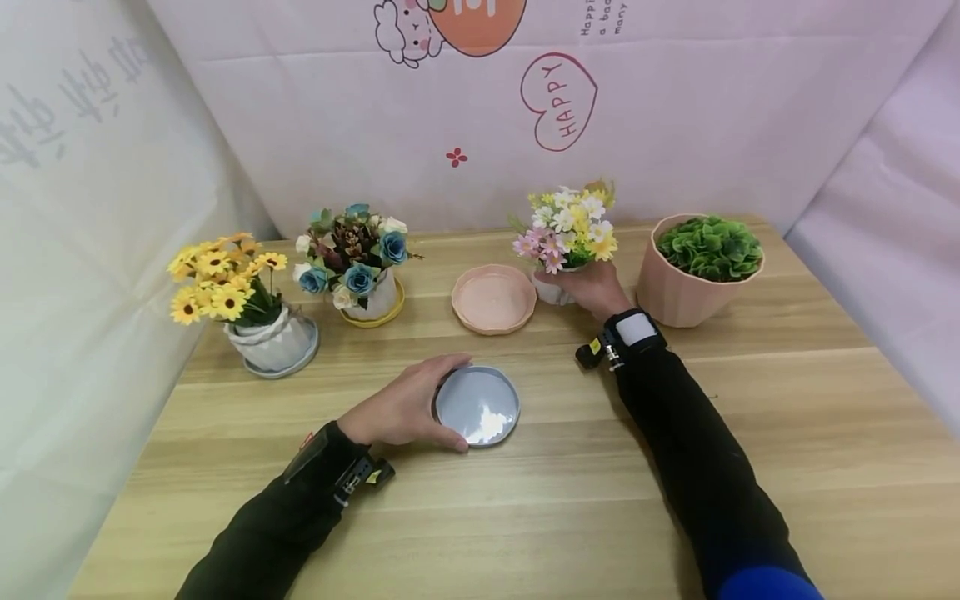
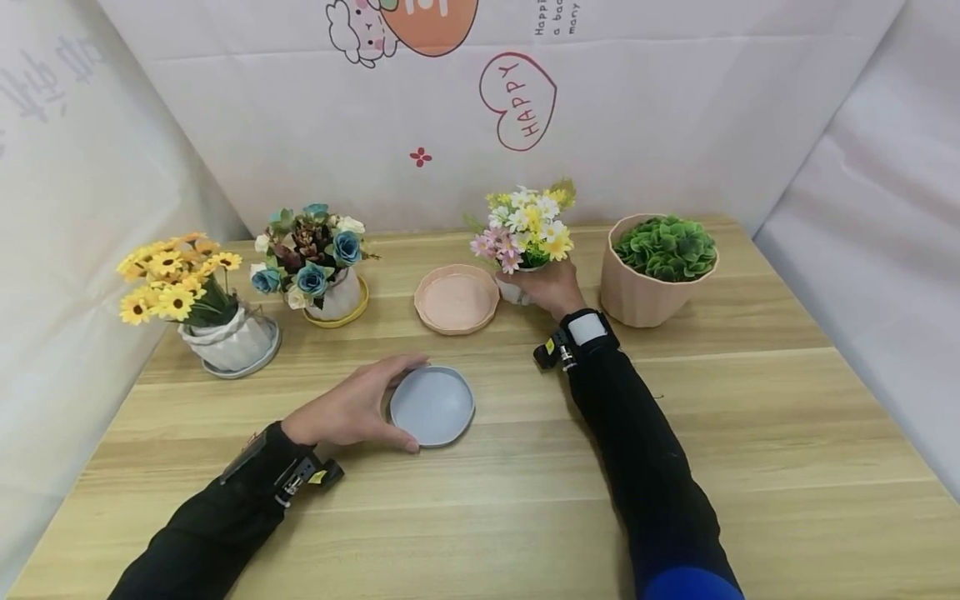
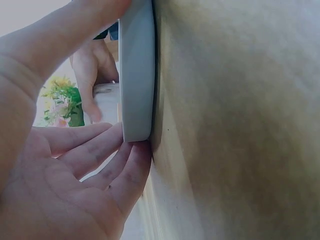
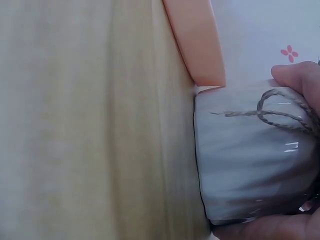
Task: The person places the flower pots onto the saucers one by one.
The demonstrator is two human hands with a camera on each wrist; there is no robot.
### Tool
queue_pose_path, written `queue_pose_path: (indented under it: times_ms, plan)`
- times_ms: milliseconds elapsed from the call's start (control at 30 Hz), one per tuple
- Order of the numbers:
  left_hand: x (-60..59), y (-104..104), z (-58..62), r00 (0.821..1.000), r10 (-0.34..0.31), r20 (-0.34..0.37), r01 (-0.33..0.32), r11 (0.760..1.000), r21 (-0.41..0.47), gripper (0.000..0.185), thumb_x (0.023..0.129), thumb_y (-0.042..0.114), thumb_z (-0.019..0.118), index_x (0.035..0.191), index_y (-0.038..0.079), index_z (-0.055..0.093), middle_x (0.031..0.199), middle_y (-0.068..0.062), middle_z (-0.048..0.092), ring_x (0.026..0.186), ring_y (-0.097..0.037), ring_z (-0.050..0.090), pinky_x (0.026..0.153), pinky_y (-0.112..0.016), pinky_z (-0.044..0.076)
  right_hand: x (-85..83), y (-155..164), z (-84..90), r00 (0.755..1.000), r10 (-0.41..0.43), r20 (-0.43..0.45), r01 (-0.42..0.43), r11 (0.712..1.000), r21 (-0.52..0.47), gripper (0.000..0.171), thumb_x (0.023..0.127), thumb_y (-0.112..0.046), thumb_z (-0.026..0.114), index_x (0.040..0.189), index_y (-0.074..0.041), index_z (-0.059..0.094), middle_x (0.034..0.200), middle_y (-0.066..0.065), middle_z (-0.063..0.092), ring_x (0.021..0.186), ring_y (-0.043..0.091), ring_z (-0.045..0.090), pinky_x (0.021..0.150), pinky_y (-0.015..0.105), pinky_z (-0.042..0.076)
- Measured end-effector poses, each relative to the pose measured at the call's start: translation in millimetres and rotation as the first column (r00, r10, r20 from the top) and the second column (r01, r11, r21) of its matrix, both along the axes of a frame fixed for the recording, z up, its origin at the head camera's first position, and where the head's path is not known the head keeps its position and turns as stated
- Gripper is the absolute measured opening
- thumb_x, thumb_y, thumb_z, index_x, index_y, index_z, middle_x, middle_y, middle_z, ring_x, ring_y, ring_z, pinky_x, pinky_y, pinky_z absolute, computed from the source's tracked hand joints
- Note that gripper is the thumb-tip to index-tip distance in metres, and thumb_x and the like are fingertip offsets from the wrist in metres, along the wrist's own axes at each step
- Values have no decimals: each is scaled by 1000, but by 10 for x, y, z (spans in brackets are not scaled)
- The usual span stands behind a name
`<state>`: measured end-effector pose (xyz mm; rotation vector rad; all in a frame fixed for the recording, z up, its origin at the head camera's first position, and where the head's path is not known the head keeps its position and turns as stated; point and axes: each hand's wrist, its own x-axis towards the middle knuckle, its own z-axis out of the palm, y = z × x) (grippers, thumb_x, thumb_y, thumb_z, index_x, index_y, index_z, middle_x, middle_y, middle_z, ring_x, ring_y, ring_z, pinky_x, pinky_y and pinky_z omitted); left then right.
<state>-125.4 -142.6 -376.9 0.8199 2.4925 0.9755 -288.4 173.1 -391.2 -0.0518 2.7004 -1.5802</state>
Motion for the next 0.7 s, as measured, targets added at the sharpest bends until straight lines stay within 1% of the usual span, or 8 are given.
queue_pose_path:
  times_ms: [167,300,700]
  plan:
    - [-12,-7,-16,1000,-2,-4,2,1000,-4,115,72,36,100,161,2,36,159,-15,51,144,-29,52,121,-49,45,108,27,13,1000,21,-11,-21,1000,3,103,86,-37,89,166,-27,25,171,2,35,160,22,30,133,49,25]
    - [-14,-8,-19,1000,2,3,-2,1000,-6,115,72,37,100,161,2,36,159,-15,51,144,-28,52,121,-49,45,176,42,17,999,51,-18,-51,999,-3,102,87,-36,89,166,-27,25,171,2,35,160,21,30,133,48,25]
    - [-4,3,-1,1000,7,18,-6,1000,-6,115,72,35,100,161,1,36,159,-15,50,144,-29,52,121,-49,45,277,84,14,991,118,-58,-119,993,-13,93,90,-30,86,164,-23,30,168,3,38,159,21,31,133,48,25]
